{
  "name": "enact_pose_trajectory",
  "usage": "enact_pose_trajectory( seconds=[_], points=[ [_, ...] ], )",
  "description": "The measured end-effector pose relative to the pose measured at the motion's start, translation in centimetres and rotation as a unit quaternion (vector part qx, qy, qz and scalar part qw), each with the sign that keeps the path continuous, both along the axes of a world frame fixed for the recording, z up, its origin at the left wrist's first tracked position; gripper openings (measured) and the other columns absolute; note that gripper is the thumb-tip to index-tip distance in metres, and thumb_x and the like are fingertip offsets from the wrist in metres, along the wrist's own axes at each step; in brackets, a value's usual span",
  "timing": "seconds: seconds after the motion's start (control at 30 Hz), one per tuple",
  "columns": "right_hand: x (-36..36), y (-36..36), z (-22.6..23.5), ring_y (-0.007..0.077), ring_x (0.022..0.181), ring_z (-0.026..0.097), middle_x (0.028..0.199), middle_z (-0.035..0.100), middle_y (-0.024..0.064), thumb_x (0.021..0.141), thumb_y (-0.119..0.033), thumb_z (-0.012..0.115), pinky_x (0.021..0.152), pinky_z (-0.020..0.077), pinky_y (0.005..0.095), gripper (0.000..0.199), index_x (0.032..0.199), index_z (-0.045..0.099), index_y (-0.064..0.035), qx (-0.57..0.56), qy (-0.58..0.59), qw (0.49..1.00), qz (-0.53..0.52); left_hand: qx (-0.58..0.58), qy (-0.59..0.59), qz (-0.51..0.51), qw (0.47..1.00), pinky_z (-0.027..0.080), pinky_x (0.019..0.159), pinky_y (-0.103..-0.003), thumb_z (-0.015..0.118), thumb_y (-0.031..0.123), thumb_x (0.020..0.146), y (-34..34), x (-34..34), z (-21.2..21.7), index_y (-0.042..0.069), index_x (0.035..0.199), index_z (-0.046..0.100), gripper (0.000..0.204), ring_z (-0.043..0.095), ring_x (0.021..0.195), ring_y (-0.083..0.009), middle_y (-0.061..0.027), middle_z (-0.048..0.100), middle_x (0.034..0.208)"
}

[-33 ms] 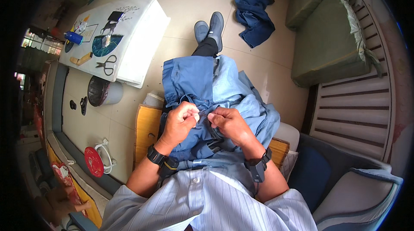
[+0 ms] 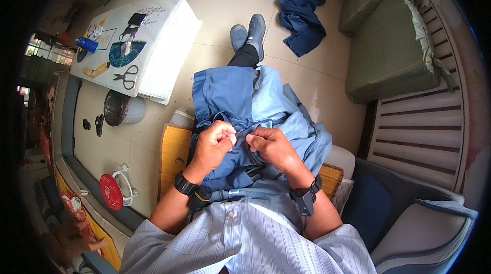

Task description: The person sits on the floor and uses a seam ripper to remove stitching from a pair of light-blue denim shorts. They repeatedly turn the garment, pull away cut threads, and continue along the seams.

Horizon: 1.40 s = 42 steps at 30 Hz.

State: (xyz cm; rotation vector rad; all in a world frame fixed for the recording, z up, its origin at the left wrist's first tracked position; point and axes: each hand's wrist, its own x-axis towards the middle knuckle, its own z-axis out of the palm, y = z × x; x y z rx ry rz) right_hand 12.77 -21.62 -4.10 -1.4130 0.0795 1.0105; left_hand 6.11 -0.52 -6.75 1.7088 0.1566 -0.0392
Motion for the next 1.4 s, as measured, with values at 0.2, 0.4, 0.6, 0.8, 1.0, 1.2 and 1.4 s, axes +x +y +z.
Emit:
enact_pose_trajectory(
  seconds=[0.2,0.4,0.6,0.8,1.0,1.2,1.4],
  points=[
    [-0.1,0.3,-0.3,0.0009,0.05,0.035,0.07,0.057,-0.0048,0.105,-0.02,0.067,0.044,0.022,0.0235,0.021,0.094,0.071,-0.0027,0.005,0.001,1.0,-0.015,-0.055,0.01,0.002,0.998,0.05,0.063,-0.025,0.066,-0.005,0.094,0.0,-0.3,0.3,0.002,0.105,0.061,0.013,0.061,0.07,-0.0064,-0.0017,0.065,0.082],
    [-0.2,0.4,-1.1,0.0005,0.05,0.037,0.075,0.062,-0.0021,0.104,-0.016,0.068,0.043,0.023,0.0225,0.016,0.096,0.072,-0.003,0.024,0.007,0.999,-0.034,-0.065,0.026,0.004,0.998,0.05,0.063,-0.024,0.066,-0.005,0.095,0.1,-0.3,0.7,0.002,0.104,0.061,0.013,0.06,0.07,-0.0066,-0.0015,0.064,0.084],
    [-0.3,0.3,-1.4,0.0004,0.05,0.039,0.076,0.064,-0.0013,0.102,-0.014,0.07,0.043,0.0237,0.022,0.012,0.096,0.072,-0.0041,0.027,0.007,0.999,-0.041,-0.088,0.044,0.011,0.995,0.051,0.064,-0.024,0.066,-0.006,0.094,0.2,-0.4,0.8,0.003,0.103,0.061,0.014,0.061,0.071,-0.0074,-0.0016,0.065,0.087],
    [-0.5,-0.2,-2.1,0.0002,0.049,0.038,0.078,0.065,-0.0005,0.103,-0.015,0.07,0.043,0.0241,0.0216,0.012,0.096,0.071,-0.0046,0.053,0.01,0.998,-0.044,-0.16,0.035,0.042,0.986,0.051,0.065,-0.025,0.065,-0.01,0.092,0.8,-0.9,0.7,0.004,0.103,0.061,0.018,0.062,0.075,-0.0093,-0.0034,0.065,0.091],
    [-0.2,-2.2,-1.3,0.0033,0.052,0.044,0.084,0.067,0.0025,0.104,-0.019,0.07,0.046,0.0319,0.0216,0.017,0.108,0.071,-0.0028,0.148,0.066,0.982,-0.095,-0.134,-0.017,0.192,0.972,0.053,0.068,-0.026,0.065,-0.007,0.094,6.8,-2.6,1.2,0.004,0.103,0.064,0.015,0.062,0.076,-0.0095,-0.0032,0.066,0.093],
    [0.0,-2.4,-1.9,0.0077,0.061,0.053,0.093,0.069,0.0057,0.102,-0.017,0.071,0.055,0.0436,0.0238,0.023,0.119,0.069,-0.0005,0.291,0.064,0.941,-0.163,0.126,0.126,0.241,0.954,0.053,0.08,-0.03,0.068,0.011,0.099,12.4,-4.7,-3.0,0.001,0.118,0.069,0.022,0.064,0.09,-0.0114,-0.0028,0.068,0.102],
    [0.4,-1.4,-0.4,0.0063,0.059,0.046,0.085,0.063,0.001,0.098,-0.011,0.076,0.053,0.0386,0.0228,0.023,0.117,0.07,-0.0007,0.271,0.066,0.951,-0.137,0.389,-0.084,0.187,0.898,0.055,0.077,-0.042,0.077,0.012,0.089,6.8,-3.3,-1.0,0.0,0.108,0.069,0.024,0.068,0.086,-0.0355,-0.0154,0.068,0.096]
  ],
)
